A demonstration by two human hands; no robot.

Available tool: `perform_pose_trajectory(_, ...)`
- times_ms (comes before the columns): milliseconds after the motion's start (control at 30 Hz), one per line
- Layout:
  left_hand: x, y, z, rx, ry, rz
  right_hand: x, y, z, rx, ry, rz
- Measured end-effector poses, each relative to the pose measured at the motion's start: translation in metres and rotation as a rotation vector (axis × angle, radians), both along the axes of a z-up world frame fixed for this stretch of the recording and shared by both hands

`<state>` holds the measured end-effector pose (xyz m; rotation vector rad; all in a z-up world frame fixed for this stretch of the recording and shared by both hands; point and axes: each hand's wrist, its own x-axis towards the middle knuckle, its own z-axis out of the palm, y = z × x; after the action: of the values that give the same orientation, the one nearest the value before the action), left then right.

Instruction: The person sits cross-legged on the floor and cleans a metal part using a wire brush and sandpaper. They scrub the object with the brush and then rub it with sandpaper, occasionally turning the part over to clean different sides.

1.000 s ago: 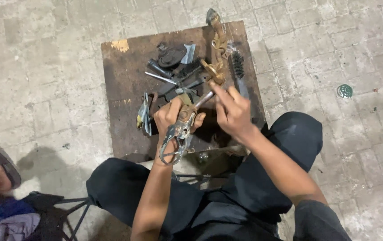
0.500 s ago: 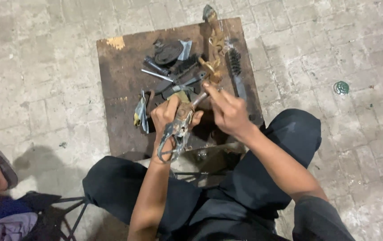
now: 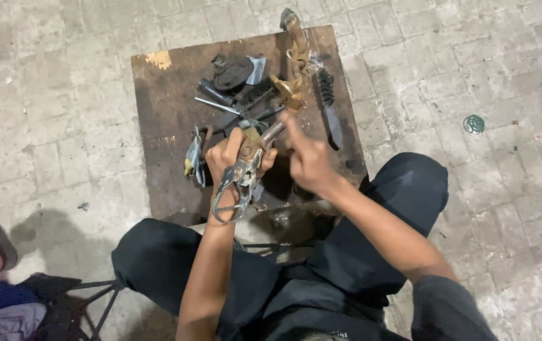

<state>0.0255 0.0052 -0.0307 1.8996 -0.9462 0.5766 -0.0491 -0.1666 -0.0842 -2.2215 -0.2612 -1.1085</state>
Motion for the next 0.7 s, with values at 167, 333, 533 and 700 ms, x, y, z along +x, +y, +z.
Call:
perform_pose_trajectory(167,0.000,0.001,-0.001,0.040,-0.016,0.029,0.009,-0.016,-0.039,-0.035,-0.004,0.077)
perform_pose_trajectory(333,0.003,-0.004,0.001,0.066,-0.035,0.098,-0.005,0.007,0.000,-0.019,0.022,0.123)
perform_pose_trajectory(533,0.001,-0.006,0.002,0.069,-0.064,0.126,-0.004,0.002,-0.019,-0.115,-0.009,0.092)
perform_pose_trajectory(700,0.001,-0.006,0.000,-0.026,0.006,0.019,0.003,0.004,-0.018,0.092,-0.049,0.102)
